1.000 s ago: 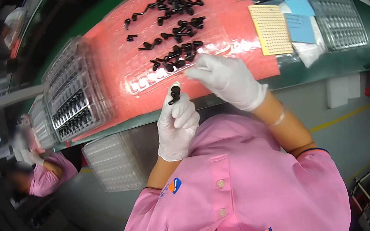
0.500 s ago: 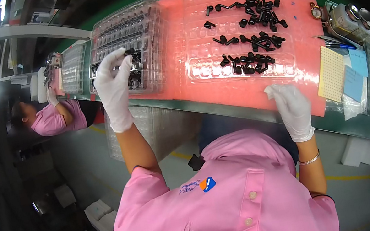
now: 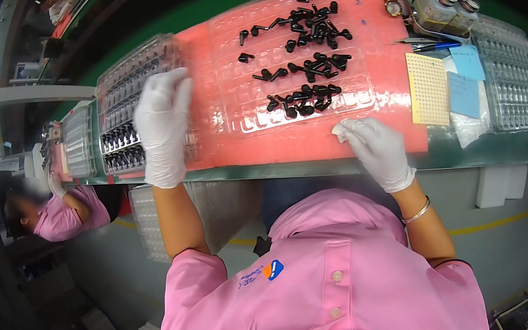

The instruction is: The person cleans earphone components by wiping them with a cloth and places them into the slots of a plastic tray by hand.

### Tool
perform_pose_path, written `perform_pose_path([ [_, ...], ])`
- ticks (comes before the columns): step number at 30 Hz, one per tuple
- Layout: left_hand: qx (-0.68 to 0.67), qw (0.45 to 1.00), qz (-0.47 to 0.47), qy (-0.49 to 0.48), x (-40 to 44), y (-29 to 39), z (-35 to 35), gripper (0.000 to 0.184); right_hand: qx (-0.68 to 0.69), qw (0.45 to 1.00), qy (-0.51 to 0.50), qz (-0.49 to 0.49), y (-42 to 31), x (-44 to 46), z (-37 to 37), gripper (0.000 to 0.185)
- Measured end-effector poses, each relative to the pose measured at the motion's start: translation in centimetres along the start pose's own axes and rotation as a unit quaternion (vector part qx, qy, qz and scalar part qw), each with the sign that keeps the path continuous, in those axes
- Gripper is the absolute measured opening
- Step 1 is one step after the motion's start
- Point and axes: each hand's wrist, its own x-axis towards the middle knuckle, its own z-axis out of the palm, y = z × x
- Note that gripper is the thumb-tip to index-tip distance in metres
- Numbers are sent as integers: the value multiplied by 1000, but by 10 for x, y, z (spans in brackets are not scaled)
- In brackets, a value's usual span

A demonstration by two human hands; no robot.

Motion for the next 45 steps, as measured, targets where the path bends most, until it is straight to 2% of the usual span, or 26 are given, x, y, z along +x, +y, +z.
perform_pose_path([
  [1,-6,1000,2,-1,0,11,14,21,7,1000,5,11,-2,1,0,24],
  [3,-20,985,170,-31,-1,27,44,22,7,1000,13,25,-7,0,-1,21],
  [6,20,977,204,-50,-2,37,71,22,91,994,2,67,-7,1,-9,23],
  [7,42,973,218,-58,-2,43,79,23,78,995,9,68,-5,2,-17,23],
  [10,44,973,217,-68,1,42,82,24,79,989,66,110,9,14,-47,23],
  [12,47,970,228,-65,1,40,83,22,187,961,126,163,12,38,-78,21],
  [14,60,969,233,-61,-1,40,83,20,25,977,202,71,27,65,-111,18],
  [16,15,979,189,-70,-4,40,82,16,-197,957,209,-48,26,97,-149,17],
  [18,-6,983,167,-74,-7,38,79,15,-260,938,228,-21,31,120,-168,16],
  [19,-67,988,124,-67,-10,37,78,15,-260,938,230,-20,37,129,-174,16],
  [21,-187,980,34,-55,-17,34,76,17,-386,906,174,21,50,144,-184,16],
  [22,-187,980,33,-56,-20,36,71,17,-446,883,144,40,55,148,-187,16],
  [25,-376,923,-51,-70,-30,45,47,20,-462,880,101,43,67,153,-189,16],
  [26,-375,923,-54,-71,-37,44,46,20,-470,878,80,44,68,153,-188,17],
  [29,-591,775,-176,-137,-59,42,47,25,-457,884,81,45,67,153,-193,16],
  [30,-588,776,-184,-135,-65,46,48,25,-449,889,83,44,65,154,-193,16],
  [32,-686,673,-224,-163,-76,62,52,26,-439,894,77,41,62,154,-194,16],
  [33,-682,676,-232,-157,-80,69,54,26,-436,896,77,38,59,152,-193,16],
  [35,-717,648,-217,-136,-87,84,58,28,-426,902,66,35,48,145,-179,16],
  [37,-718,645,-226,-129,-91,93,61,27,-242,962,124,-13,23,126,-153,16],
  [39,-729,639,-211,-128,-92,100,64,26,-97,995,5,-2,-7,100,-111,17],
  [41,-721,647,-216,-125,-95,105,68,27,-26,999,-12,31,-34,70,-65,19],
  [44,-704,662,-223,-125,-98,111,71,27,-6,999,0,-52,-62,54,-29,24],
  [45,-693,679,-217,-112,-100,112,72,28,-5,999,1,-49,-64,49,-24,24],
])
